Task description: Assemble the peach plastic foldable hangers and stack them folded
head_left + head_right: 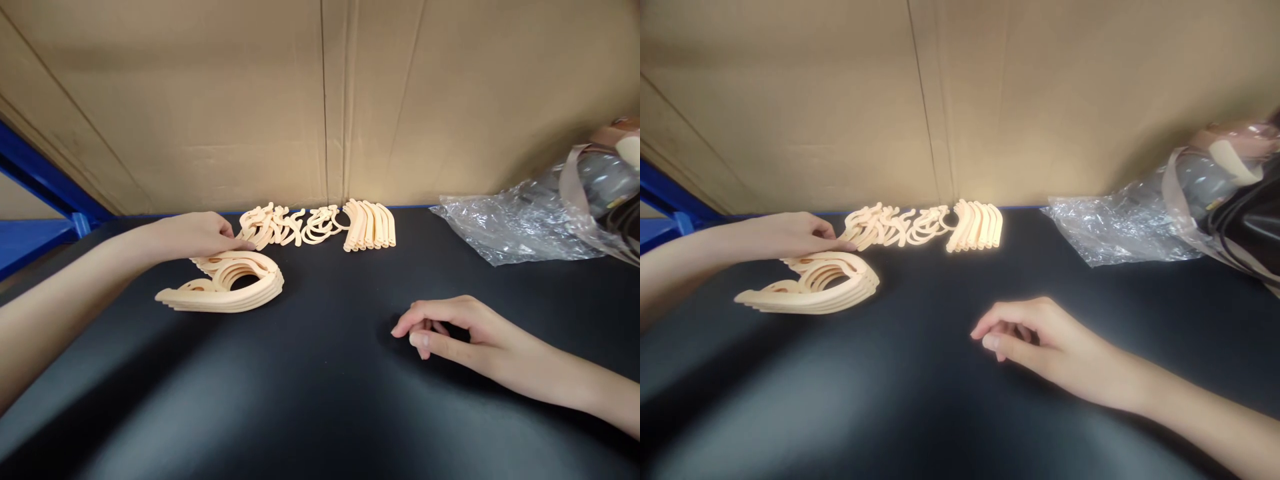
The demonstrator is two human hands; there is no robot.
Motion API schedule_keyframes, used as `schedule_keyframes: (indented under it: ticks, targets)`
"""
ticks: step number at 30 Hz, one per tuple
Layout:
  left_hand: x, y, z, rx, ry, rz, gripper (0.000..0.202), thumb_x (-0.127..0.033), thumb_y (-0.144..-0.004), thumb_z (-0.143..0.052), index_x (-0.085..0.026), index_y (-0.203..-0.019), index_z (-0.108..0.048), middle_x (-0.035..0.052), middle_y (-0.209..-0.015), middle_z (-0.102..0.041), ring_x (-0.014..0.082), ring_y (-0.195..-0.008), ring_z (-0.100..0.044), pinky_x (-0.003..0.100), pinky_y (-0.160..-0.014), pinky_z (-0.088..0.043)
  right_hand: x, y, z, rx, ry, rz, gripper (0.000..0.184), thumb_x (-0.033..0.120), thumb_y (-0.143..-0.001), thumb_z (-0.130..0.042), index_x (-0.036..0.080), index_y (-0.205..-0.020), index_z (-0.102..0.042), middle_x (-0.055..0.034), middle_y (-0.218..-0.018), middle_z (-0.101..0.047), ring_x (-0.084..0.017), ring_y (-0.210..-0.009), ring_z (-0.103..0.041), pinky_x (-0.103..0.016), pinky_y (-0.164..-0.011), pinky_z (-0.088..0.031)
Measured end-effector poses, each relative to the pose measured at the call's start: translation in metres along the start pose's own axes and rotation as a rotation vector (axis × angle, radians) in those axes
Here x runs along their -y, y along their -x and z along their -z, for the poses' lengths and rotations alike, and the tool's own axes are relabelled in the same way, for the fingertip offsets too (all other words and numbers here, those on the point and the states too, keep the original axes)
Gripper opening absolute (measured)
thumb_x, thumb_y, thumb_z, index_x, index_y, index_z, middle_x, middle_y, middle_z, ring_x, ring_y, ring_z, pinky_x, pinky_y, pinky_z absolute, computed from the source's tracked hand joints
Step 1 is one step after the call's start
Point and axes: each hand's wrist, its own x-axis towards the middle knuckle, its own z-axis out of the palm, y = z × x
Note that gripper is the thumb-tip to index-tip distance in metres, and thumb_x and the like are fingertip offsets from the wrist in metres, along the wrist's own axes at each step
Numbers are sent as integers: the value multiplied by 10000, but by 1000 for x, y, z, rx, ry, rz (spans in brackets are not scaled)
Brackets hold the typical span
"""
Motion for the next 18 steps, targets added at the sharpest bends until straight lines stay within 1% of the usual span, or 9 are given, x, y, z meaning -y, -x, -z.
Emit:
schedule_keyframes:
  ticks: [3,6,10,12,16,18]
  targets:
    - [1,-1,-3,2,31,-19,412,-596,-742,-538,-216,-584,-527,-2,-563,-543,173,-575,-482,275,-539,-324,0,1,0,1,-7,4,246,435,-958,-532,292,-1055,-707,15,-779,-650,-134,-716,-576,-231,-629,-420]
    - [4,-3,-4,-1,63,-28,348,-544,-727,-544,-211,-637,-589,2,-581,-580,184,-604,-515,275,-556,-354,0,1,1,0,-5,12,248,434,-959,-531,290,-1061,-706,16,-776,-652,-133,-710,-576,-233,-627,-419]
    - [8,-4,0,-6,90,-39,391,-572,-710,-534,-203,-731,-662,0,-599,-613,186,-618,-547,267,-577,-379,1,1,1,4,-6,10,238,412,-964,-529,280,-1046,-709,11,-774,-650,-130,-707,-574,-230,-623,-419]
    - [9,-5,4,-28,91,-40,426,-588,-700,-536,-198,-775,-690,6,-640,-640,197,-663,-569,267,-603,-386,1,0,1,1,-8,10,234,415,-963,-532,284,-1042,-709,16,-768,-647,-126,-706,-571,-226,-620,-415]
    - [4,-10,8,-94,88,-29,436,-546,-725,-540,-171,-862,-717,25,-775,-699,216,-798,-594,266,-680,-393,-1,0,0,-7,-11,14,239,434,-963,-532,298,-1055,-705,26,-766,-645,-116,-698,-562,-218,-614,-408]
    - [-1,-13,8,-107,94,-34,423,-519,-745,-549,-157,-884,-718,29,-798,-705,212,-810,-591,263,-685,-391,-2,0,0,-5,-7,13,236,437,-965,-530,303,-1050,-705,30,-763,-644,-112,-694,-557,-215,-606,-400]
